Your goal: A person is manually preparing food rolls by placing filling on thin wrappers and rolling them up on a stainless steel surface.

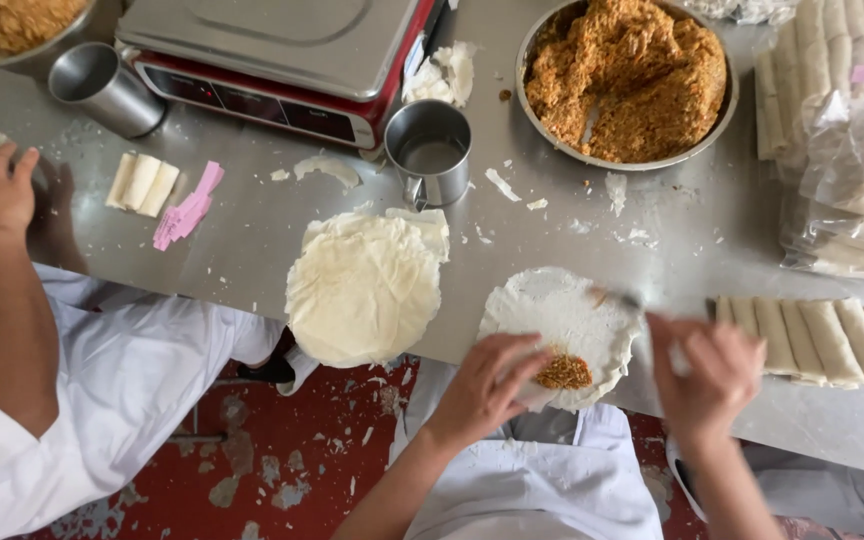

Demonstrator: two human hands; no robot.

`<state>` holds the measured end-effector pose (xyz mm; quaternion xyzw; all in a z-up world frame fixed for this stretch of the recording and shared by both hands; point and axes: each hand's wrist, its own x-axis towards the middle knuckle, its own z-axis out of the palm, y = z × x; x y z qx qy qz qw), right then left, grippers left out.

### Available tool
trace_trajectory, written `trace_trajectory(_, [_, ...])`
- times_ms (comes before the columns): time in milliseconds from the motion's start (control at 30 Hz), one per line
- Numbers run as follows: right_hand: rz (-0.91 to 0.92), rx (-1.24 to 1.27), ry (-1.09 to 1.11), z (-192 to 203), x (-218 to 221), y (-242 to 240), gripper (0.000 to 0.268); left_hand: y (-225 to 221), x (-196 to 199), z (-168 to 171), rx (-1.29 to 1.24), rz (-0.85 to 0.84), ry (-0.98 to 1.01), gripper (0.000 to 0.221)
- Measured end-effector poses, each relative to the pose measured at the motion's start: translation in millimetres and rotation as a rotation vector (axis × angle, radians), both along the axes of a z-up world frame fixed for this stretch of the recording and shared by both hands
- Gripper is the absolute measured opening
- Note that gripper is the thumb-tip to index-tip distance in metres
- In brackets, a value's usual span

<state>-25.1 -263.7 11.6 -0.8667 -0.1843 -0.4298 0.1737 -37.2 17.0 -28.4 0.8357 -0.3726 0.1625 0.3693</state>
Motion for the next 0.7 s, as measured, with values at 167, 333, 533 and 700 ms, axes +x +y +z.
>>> trace_trajectory(167, [-0.211, -0.169, 0.265, 79.6, 101.3, 10.0, 0.061, -24.0, 29.4, 24.2, -0.111, -0.072, -0.074, 0.018])
trace_trajectory(333, [-0.008, 0.090, 0.358, 57.9, 65.3, 43.4, 0.062, -42.6, 68.8, 18.6, -0.053, 0.129, -0.197, 0.022])
trace_trajectory(533, [0.199, 0.007, 0.531, -14.1, -21.9, 40.9, 0.073, -35.1, 34.5, 17.4, 0.006, 0.003, -0.057, 0.045])
trace_trajectory(700, [0.228, -0.051, 0.467, -10.2, -36.9, 42.8, 0.071, -21.9, 15.7, 60.4, 0.038, -0.047, -0.064, 0.045])
